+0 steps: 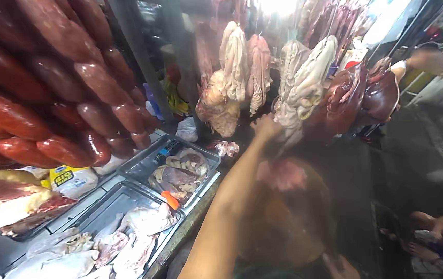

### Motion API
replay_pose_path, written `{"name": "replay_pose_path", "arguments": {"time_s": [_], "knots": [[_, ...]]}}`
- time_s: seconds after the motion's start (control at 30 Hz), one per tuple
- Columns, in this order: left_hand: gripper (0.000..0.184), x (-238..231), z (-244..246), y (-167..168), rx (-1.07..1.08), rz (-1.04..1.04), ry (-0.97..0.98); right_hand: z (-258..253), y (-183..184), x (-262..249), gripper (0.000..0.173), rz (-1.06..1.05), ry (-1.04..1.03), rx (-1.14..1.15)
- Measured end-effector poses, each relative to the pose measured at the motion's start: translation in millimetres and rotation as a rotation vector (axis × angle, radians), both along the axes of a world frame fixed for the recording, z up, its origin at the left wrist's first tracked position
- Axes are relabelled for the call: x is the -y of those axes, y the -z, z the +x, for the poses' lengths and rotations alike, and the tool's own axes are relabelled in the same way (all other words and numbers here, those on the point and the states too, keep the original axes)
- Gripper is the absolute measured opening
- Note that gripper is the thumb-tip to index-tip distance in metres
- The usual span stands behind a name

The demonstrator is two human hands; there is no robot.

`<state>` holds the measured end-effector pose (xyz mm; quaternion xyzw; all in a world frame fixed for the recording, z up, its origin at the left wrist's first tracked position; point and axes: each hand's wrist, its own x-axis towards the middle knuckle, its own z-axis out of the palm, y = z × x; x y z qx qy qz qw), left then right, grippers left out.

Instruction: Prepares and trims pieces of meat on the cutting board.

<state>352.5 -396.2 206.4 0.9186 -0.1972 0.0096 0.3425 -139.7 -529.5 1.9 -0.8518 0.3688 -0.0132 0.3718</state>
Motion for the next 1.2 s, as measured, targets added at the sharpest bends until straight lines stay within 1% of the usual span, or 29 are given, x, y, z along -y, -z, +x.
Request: {"name": "replay_pose_path", "arguments": {"time_s": [0.1,0.13,0.17,0.23,0.3,0.37,0.47,0.53,0.6,0.7,0.83,0.93,1.03,1.1,1.2], "knots": [[0.062,-24.0,-16.7,-2.7,0.004,-0.015,-0.011,22.6,-41.5,-0.2,0.056,-0.056,-0.024,0.229],[0.062,-32.6,-20.3,-3.5,-0.021,-0.029,-0.006,32.5,-53.6,2.5,0.058,-0.11,-0.048,0.28],[0.059,-40.8,-23.3,-4.0,-0.053,-0.047,-0.003,44.7,-66.6,5.9,0.062,-0.195,-0.079,0.324],[0.048,-55.6,-28.7,-6.8,-0.093,-0.074,-0.004,75.2,-101.5,10.2,0.067,-0.388,-0.152,0.402],[0.04,-65.9,-36.2,-10.1,-0.084,-0.078,-0.033,110.0,-144.2,12.6,0.066,-0.527,-0.251,0.454],[0.037,-75.3,-46.6,-12.7,-0.061,-0.064,-0.065,147.2,-188.2,10.9,0.062,-0.616,-0.353,0.475],[0.033,-87.9,-61.3,-15.5,-0.021,-0.055,-0.093,204.8,-247.4,4.3,0.065,-0.764,-0.499,0.503],[0.03,-96.0,-70.9,-17.2,-0.014,-0.061,-0.079,238.7,-276.0,-1.7,0.062,-0.811,-0.578,0.438],[0.029,-101.8,-78.8,-17.7,-0.031,-0.089,-0.067,265.2,-295.3,-9.8,0.06,-0.861,-0.628,0.376],[0.03,-108.2,-88.6,-18.1,-0.054,-0.135,-0.043,286.1,-309.8,-14.2,0.057,-0.949,-0.673,0.346],[0.031,-118.6,-96.3,-22.6,-0.069,-0.136,-0.04,286.5,-320.0,-1.0,0.056,-0.982,-0.682,0.235],[0.026,-130.4,-100.4,-29.8,-0.079,-0.13,-0.039,272.3,-313.8,24.0,0.055,-0.977,-0.682,0.213],[0.024,-139.3,-105.4,-36.1,-0.047,-0.082,-0.039,248.5,-302.7,46.4,0.053,-0.942,-0.682,0.283],[0.018,-140.8,-108.6,-35.3,0.027,-0.062,-0.033,240.2,-297.2,46.6,0.054,-0.93,-0.666,0.312],[0.017,-128.7,-113.7,-29.9,0.076,-0.053,-0.007,241.7,-294.8,29.8,0.053,-0.92,-0.62,0.28]]}}
